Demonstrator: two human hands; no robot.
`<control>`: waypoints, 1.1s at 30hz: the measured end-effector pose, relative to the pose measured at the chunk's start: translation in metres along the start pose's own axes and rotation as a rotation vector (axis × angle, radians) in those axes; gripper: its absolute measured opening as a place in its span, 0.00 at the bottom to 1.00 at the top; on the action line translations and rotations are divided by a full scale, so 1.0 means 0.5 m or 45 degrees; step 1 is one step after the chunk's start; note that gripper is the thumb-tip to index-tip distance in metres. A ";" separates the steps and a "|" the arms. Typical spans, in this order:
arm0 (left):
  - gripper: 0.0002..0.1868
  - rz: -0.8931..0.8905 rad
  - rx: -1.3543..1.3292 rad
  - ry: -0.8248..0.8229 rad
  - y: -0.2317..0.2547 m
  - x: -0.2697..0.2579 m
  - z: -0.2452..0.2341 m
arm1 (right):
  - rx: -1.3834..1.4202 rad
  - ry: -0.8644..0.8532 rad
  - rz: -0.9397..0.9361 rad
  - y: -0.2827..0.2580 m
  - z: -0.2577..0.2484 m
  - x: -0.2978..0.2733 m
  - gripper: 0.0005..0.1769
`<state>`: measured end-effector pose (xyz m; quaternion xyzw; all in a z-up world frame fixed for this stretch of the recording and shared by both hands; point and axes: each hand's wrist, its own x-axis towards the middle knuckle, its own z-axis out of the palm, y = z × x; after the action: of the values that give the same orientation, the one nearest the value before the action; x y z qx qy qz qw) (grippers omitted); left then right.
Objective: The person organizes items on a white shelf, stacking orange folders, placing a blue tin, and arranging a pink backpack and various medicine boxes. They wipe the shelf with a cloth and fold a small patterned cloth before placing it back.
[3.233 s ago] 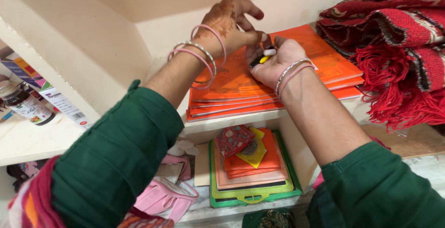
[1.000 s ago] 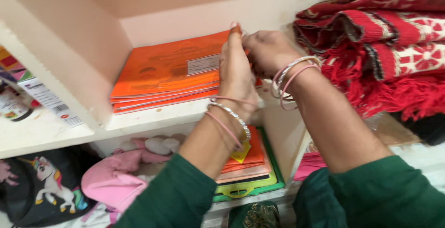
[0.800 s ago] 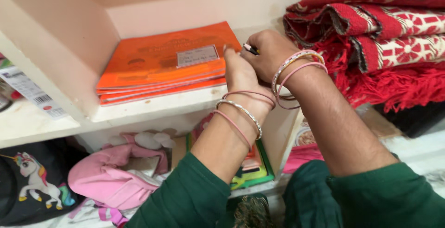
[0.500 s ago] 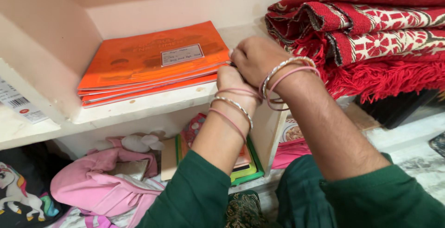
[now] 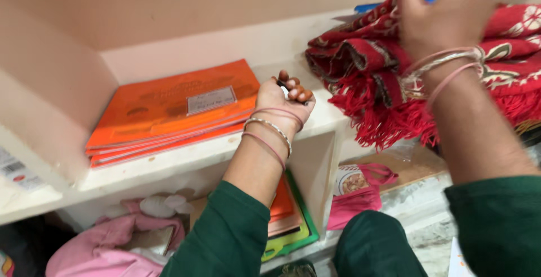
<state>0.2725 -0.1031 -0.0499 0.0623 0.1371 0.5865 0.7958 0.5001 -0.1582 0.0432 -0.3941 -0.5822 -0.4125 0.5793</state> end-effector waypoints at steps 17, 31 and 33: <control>0.25 -0.081 0.186 -0.071 -0.024 -0.005 0.036 | 0.086 -0.839 0.464 0.300 0.024 -0.013 0.30; 0.23 0.541 0.166 0.158 0.119 -0.101 0.017 | 0.203 -0.591 0.215 -0.211 0.021 -0.048 0.34; 0.23 0.510 0.171 0.184 0.130 -0.111 0.022 | 0.169 -0.718 0.289 -0.240 0.018 -0.074 0.34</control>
<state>0.2010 -0.1352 -0.0145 0.0992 0.2174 0.7254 0.6455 0.3851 -0.1912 0.0034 -0.5169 -0.6979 -0.1806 0.4617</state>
